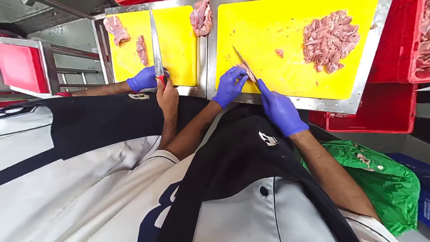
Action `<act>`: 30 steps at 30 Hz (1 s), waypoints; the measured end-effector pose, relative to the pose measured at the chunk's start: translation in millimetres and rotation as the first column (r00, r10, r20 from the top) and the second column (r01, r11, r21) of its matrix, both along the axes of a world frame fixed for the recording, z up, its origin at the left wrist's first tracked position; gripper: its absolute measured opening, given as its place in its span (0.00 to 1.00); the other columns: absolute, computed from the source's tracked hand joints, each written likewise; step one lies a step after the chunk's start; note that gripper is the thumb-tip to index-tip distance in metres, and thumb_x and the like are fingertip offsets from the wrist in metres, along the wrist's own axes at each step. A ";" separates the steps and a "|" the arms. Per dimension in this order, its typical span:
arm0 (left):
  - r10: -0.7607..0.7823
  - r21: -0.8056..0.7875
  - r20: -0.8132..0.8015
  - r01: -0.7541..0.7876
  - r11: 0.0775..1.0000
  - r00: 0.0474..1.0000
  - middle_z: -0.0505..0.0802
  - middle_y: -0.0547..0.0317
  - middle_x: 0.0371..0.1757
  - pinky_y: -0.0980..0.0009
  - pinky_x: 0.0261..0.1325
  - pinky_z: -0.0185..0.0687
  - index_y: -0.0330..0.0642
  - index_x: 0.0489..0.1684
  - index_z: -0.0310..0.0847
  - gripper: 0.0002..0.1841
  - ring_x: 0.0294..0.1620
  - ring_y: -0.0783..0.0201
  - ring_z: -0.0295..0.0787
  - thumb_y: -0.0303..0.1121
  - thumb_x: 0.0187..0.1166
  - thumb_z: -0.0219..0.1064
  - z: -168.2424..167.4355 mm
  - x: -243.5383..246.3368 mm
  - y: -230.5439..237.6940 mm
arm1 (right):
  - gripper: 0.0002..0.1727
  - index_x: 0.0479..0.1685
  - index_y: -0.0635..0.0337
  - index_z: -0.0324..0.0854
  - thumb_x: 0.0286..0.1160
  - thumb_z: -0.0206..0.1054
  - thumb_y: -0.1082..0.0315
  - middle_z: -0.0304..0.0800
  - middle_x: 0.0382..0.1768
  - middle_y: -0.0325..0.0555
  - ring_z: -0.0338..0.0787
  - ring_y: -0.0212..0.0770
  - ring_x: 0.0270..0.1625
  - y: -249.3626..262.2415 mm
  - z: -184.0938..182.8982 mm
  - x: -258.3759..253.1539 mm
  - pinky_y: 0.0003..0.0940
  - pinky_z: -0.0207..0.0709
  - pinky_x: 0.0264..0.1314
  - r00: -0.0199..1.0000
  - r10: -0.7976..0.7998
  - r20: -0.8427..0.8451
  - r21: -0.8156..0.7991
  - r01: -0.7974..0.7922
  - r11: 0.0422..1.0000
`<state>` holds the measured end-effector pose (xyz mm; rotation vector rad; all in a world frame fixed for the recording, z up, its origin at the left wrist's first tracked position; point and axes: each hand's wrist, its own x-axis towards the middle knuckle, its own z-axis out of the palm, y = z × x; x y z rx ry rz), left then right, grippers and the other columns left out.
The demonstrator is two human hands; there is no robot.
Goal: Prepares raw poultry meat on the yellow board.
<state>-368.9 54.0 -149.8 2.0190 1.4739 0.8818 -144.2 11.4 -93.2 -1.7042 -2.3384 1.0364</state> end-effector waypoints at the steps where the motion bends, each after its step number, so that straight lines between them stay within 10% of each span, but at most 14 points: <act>1: -0.007 -0.002 -0.005 0.007 1.000 1.000 0.94 0.50 0.47 0.67 0.48 0.90 0.36 0.46 0.90 0.07 0.42 0.63 0.91 0.30 0.80 0.70 0.4 -1.2 1.3 | 0.32 0.95 0.38 0.55 0.91 0.49 0.61 0.88 0.34 0.54 0.91 0.60 0.36 3.5 -1.5 -3.1 0.59 0.82 0.34 1.000 0.000 -0.001 0.009 0.000 1.000; 6: 0.046 -0.023 0.005 -0.046 0.999 0.999 0.93 0.48 0.51 0.65 0.53 0.88 0.36 0.47 0.89 0.09 0.50 0.59 0.91 0.29 0.74 0.74 -2.0 -3.9 0.7 | 0.30 0.94 0.33 0.55 0.93 0.45 0.58 0.90 0.40 0.59 0.91 0.64 0.38 -44.4 23.7 41.5 0.63 0.82 0.35 0.989 0.043 0.143 -0.100 -0.029 0.995; 13: 0.003 -0.155 -0.223 -0.039 0.987 0.975 0.81 0.45 0.78 0.44 0.77 0.73 0.48 0.83 0.74 0.37 0.79 0.43 0.75 0.48 0.70 0.75 8.0 -9.6 25.8 | 0.28 0.92 0.38 0.62 0.92 0.50 0.56 0.93 0.44 0.62 0.93 0.63 0.44 -10.5 0.0 87.4 0.67 0.82 0.50 0.959 -0.282 0.013 0.000 0.282 0.959; 19: -0.290 -0.236 -0.303 0.224 0.946 0.908 0.90 0.54 0.60 0.37 0.67 0.72 0.51 0.47 0.90 0.13 0.72 0.44 0.77 0.47 0.76 0.70 20.1 -25.7 47.3 | 0.29 0.92 0.39 0.63 0.92 0.50 0.54 0.87 0.32 0.40 0.79 0.34 0.19 -19.4 2.5 135.5 0.35 0.76 0.19 0.792 -0.561 -0.242 -0.289 0.493 0.820; 24: -0.278 -0.351 -0.087 0.232 0.907 0.957 0.93 0.46 0.44 0.47 0.58 0.87 0.37 0.52 0.86 0.17 0.48 0.52 0.92 0.44 0.85 0.65 56.0 -22.6 68.4 | 0.30 0.93 0.42 0.60 0.91 0.49 0.57 0.88 0.33 0.45 0.83 0.39 0.24 -27.3 34.1 121.6 0.42 0.81 0.28 0.863 -0.475 -0.174 -0.045 0.474 0.879; 30: 0.006 -0.347 0.392 0.141 0.927 0.920 0.93 0.54 0.38 0.64 0.41 0.93 0.34 0.50 0.85 0.15 0.34 0.65 0.92 0.40 0.86 0.64 114.6 -10.1 90.4 | 0.29 0.93 0.39 0.61 0.93 0.46 0.56 0.93 0.43 0.47 0.91 0.43 0.40 -6.9 -2.4 35.5 0.50 0.85 0.51 0.963 -0.060 -0.262 -0.162 0.018 0.987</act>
